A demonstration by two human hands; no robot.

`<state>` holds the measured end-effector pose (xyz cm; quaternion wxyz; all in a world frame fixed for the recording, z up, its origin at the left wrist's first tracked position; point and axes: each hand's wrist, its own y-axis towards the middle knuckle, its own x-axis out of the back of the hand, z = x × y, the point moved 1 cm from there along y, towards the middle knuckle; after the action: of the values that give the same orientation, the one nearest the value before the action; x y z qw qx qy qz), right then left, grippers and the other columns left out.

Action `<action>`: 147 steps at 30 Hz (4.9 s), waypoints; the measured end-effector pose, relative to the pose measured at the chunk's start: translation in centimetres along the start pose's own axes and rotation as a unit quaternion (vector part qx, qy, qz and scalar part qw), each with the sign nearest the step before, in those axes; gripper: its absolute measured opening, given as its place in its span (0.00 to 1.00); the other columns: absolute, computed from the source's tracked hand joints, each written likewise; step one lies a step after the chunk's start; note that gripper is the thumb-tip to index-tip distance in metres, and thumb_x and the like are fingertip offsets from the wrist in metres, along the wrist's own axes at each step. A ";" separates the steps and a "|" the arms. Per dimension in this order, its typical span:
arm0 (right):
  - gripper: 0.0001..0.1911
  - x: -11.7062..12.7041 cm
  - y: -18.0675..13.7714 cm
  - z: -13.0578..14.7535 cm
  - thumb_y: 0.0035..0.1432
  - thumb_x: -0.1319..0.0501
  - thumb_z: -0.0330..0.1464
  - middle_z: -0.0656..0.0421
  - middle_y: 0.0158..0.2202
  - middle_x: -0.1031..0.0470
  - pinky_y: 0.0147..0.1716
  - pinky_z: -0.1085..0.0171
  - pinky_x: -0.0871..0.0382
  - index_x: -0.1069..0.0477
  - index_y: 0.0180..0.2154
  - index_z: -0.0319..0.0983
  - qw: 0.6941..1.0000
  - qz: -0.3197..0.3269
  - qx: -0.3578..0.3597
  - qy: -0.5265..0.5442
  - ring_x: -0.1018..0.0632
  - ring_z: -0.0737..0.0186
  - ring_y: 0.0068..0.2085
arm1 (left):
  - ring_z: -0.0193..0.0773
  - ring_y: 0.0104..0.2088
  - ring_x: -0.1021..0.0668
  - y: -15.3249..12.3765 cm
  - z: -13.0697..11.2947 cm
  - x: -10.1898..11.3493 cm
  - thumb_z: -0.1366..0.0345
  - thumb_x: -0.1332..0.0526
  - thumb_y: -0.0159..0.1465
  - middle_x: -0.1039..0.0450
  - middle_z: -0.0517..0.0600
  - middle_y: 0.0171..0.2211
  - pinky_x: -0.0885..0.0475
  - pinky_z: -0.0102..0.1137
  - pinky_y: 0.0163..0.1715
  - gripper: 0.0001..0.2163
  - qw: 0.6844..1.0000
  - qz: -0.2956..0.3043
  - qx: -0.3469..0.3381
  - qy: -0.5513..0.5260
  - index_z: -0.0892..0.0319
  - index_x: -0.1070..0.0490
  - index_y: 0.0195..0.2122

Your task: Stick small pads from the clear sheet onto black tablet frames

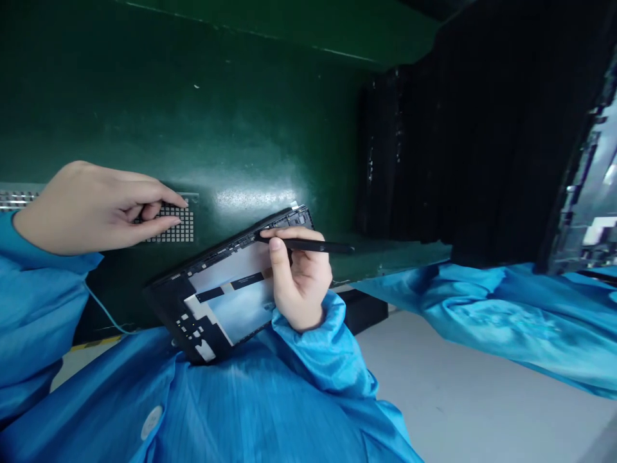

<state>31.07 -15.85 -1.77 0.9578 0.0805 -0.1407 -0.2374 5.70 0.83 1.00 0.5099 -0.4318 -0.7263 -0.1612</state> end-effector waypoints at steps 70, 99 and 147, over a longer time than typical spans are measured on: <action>0.10 -5.2 8.6 1.8 0.76 0.30 0.41 0.57 0.49 0.11 0.57 0.54 0.14 0.18 0.50 0.42 0.931 0.360 0.035 -0.042 0.11 0.54 0.52 | 0.38 0.28 0.24 0.4 0.7 -0.8 0.55 0.39 0.75 0.21 0.44 0.29 0.41 0.35 0.32 0.15 0.999 -0.028 0.001 -0.017 0.49 0.14 0.53; 0.03 11.9 -4.8 2.4 0.72 0.28 0.35 0.57 0.40 0.12 0.41 0.56 0.11 0.18 0.47 0.47 0.992 0.008 -0.104 -0.069 0.10 0.54 0.42 | 0.69 0.48 0.15 -4.9 -8.5 -2.2 0.28 0.51 0.74 0.20 0.67 0.56 0.18 0.54 0.34 0.40 0.998 -0.033 0.014 0.058 0.59 0.24 0.63; 0.18 -27.9 28.9 5.2 0.77 0.33 0.47 0.64 0.32 0.23 0.26 0.68 0.27 0.22 0.45 0.37 0.956 0.257 -0.141 -0.005 0.26 0.69 0.26 | 0.32 0.24 0.31 -3.9 -1.5 -3.1 0.67 0.42 0.79 0.32 0.44 0.24 0.40 0.35 0.27 0.19 0.927 -0.373 0.030 -0.038 0.55 0.35 0.27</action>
<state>18.31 22.31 3.11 0.9874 -0.0956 -0.1264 -0.0010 3.81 -3.85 -0.25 0.3975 -0.1200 -0.8585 -0.3009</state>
